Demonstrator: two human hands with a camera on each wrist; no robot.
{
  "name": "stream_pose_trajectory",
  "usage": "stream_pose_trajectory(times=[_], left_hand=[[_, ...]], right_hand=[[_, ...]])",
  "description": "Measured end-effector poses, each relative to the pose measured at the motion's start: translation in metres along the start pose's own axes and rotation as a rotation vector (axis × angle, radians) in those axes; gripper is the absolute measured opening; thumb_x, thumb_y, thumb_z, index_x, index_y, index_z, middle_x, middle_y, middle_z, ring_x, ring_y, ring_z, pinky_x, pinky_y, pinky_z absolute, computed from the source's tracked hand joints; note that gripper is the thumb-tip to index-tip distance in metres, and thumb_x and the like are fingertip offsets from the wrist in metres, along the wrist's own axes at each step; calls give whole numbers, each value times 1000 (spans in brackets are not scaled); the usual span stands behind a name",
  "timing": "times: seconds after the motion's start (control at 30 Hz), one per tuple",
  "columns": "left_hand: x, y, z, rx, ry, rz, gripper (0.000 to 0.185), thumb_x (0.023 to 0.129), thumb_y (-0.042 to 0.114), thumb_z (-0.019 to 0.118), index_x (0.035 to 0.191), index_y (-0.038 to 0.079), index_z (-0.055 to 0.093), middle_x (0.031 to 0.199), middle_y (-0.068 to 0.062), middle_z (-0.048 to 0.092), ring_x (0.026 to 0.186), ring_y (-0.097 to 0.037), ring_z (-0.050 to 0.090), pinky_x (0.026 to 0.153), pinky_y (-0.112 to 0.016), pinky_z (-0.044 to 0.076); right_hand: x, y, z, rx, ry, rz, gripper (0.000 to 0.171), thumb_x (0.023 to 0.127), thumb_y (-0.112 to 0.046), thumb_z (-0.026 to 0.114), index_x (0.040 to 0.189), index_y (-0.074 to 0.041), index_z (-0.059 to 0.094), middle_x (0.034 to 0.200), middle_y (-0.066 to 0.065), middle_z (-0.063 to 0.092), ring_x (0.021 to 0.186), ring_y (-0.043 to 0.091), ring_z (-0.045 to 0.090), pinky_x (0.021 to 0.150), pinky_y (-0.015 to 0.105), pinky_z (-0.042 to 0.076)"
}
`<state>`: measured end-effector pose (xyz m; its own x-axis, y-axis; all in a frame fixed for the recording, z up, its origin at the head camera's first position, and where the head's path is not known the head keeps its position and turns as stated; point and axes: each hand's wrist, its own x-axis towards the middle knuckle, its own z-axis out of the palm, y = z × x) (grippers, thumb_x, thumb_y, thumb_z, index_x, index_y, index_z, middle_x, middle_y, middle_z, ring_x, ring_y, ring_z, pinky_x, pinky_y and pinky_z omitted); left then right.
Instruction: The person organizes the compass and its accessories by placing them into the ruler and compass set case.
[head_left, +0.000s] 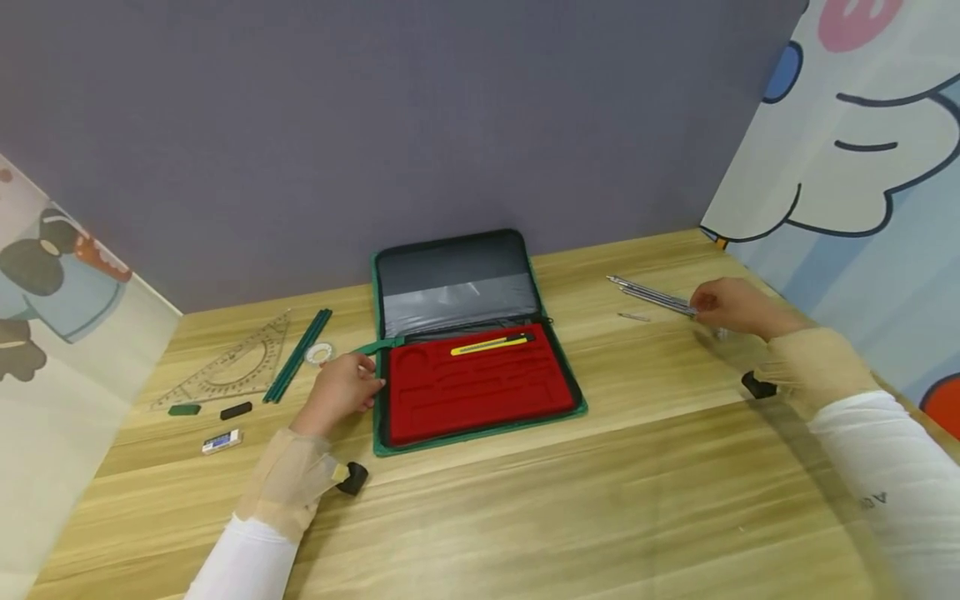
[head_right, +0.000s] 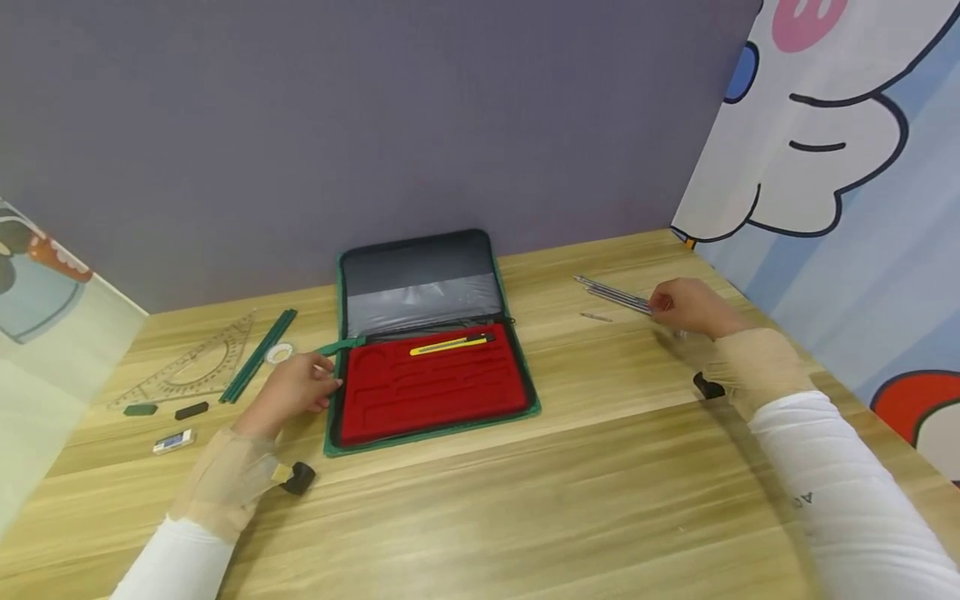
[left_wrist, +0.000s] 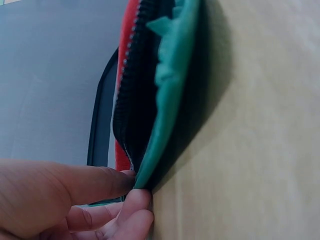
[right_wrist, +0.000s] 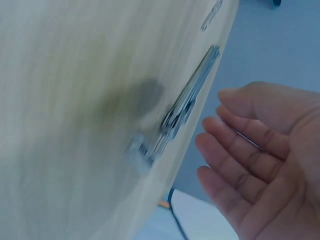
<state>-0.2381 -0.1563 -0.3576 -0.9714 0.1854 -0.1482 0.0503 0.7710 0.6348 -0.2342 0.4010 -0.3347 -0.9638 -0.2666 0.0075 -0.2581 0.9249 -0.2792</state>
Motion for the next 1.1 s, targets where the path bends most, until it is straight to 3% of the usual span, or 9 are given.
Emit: stream_pose_trajectory(times=[0.2,0.47,0.8,1.1], left_hand=[[-1,-1,1,-10,-2,1,27,87,5,62,107,-10,53,85,-16,68,50,-9,58,49,-25,52],[0,-1,-3,-5,-3,9,28,88,4,61,109,-11,53,84,-16,67,51,-10,59,50,-25,52],[0,0,-3,-9,-16,2,29,88,4,61,110,-12,52,89,-19,66,52,-9,58,50,-25,52],[2,1,-1,-16,-21,14,29,88,4,60,110,-12,52,85,-17,66,51,-10,58,49,-25,52]], right_hand=[[-10,18,0,4,-34,108,22,83,-7,64,97,9,60,89,19,65,83,35,61,71,48,50],[-19,19,2,87,-169,248,38,79,-21,70,103,4,56,106,26,56,95,38,55,73,47,46],[-23,16,2,75,-137,241,26,79,-16,69,92,1,56,86,10,58,72,22,48,59,33,39],[-13,-4,1,81,-106,160,26,81,-12,69,94,6,56,87,14,62,77,25,56,64,38,46]])
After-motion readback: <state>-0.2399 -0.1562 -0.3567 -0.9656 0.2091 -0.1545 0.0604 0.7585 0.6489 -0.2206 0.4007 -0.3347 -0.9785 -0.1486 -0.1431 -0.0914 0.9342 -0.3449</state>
